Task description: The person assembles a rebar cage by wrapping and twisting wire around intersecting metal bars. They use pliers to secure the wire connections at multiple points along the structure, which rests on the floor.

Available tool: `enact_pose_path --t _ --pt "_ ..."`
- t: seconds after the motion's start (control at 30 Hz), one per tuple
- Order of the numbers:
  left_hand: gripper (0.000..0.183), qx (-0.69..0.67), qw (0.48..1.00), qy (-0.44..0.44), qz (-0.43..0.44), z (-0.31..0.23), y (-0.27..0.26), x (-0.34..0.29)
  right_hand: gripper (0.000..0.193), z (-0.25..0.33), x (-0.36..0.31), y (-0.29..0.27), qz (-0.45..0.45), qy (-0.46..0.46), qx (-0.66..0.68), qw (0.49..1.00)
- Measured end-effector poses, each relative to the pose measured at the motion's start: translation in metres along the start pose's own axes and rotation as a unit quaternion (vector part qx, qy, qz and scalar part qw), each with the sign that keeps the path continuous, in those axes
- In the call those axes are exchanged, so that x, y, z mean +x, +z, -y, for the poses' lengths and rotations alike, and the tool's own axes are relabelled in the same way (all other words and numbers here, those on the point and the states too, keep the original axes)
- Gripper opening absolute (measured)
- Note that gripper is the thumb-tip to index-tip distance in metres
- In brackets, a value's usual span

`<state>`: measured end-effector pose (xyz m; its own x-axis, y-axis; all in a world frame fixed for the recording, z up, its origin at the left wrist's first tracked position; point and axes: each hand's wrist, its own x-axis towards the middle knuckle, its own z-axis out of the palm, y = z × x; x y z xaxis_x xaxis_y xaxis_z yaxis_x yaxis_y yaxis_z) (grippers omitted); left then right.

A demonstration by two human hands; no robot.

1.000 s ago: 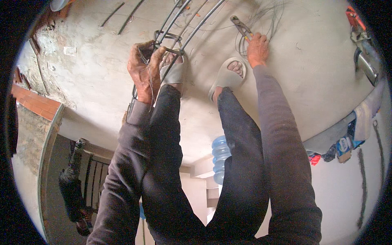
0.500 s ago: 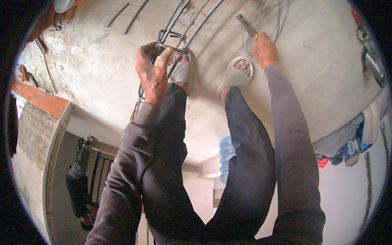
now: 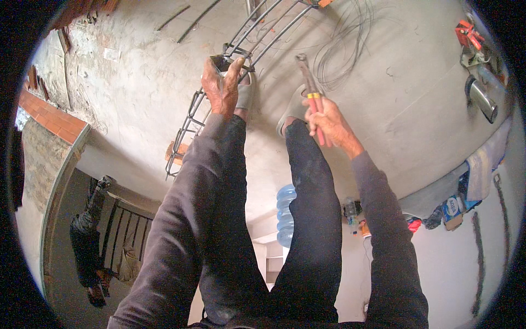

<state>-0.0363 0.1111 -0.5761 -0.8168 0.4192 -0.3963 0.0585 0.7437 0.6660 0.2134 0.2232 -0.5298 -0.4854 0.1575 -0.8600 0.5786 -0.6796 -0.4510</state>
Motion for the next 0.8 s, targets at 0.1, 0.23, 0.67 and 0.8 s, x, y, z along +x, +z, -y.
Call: enact_pose_path --t 0.1,0.23,0.67,0.8 --pt "0.045 0.019 0.996 0.028 -0.084 0.003 0.016 -0.001 0.044 0.029 -0.010 0.032 0.047 -0.006 0.028 0.998" --pt "0.044 0.018 0.997 0.037 -0.070 -0.001 0.013 0.001 0.043 0.065 -0.004 0.060 0.053 -0.001 -0.051 0.997" --pt "0.045 -0.011 0.993 -0.018 -0.117 0.000 0.024 -0.004 0.046 0.154 0.061 0.054 -0.092 -0.361 -0.683 0.629" --pt "0.043 -0.030 0.993 -0.029 -0.111 -0.001 0.021 -0.003 0.036 0.189 0.093 0.053 -0.028 -0.405 -0.725 0.555"
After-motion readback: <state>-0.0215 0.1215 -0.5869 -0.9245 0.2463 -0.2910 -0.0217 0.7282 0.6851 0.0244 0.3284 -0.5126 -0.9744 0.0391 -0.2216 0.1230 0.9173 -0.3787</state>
